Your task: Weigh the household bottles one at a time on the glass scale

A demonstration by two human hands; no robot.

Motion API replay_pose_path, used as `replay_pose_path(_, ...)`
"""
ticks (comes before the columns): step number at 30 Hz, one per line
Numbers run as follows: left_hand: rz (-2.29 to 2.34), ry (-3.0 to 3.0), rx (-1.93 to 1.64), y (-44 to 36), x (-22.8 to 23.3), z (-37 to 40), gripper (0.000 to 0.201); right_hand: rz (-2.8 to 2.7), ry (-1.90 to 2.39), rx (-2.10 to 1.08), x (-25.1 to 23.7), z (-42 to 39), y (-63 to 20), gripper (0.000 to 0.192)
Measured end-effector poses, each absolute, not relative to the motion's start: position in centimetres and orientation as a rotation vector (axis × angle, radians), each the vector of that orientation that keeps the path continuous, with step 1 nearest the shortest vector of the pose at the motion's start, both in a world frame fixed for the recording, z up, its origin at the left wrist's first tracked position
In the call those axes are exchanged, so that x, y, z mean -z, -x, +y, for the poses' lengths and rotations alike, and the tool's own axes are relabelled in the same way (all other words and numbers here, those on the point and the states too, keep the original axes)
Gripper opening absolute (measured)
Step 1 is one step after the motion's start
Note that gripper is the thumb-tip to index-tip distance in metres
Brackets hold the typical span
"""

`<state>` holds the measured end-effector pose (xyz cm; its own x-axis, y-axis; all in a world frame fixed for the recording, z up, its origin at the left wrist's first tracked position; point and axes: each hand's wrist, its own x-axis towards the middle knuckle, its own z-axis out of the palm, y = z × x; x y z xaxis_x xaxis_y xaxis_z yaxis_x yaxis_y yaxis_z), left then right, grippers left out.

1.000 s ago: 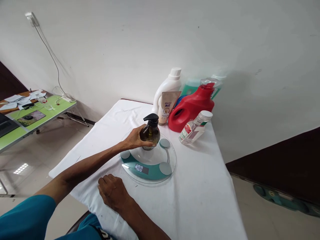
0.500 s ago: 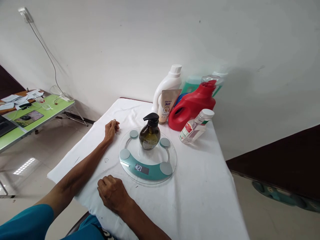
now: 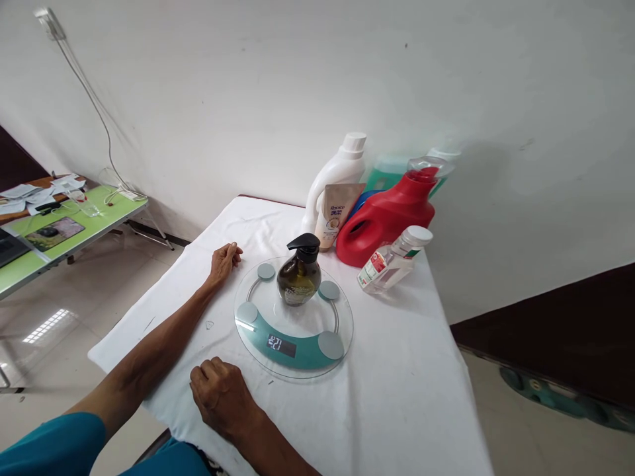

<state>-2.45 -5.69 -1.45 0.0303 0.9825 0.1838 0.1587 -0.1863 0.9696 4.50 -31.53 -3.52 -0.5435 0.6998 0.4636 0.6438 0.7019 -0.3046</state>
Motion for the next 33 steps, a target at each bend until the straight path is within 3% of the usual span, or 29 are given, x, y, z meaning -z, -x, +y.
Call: replay_pose_path(33,1.239,-1.539,-1.204,2.17,1.19,-5.68,0.046,-2.357,1.02,-0.138,3.75,-31.48,-4.64,0.018)
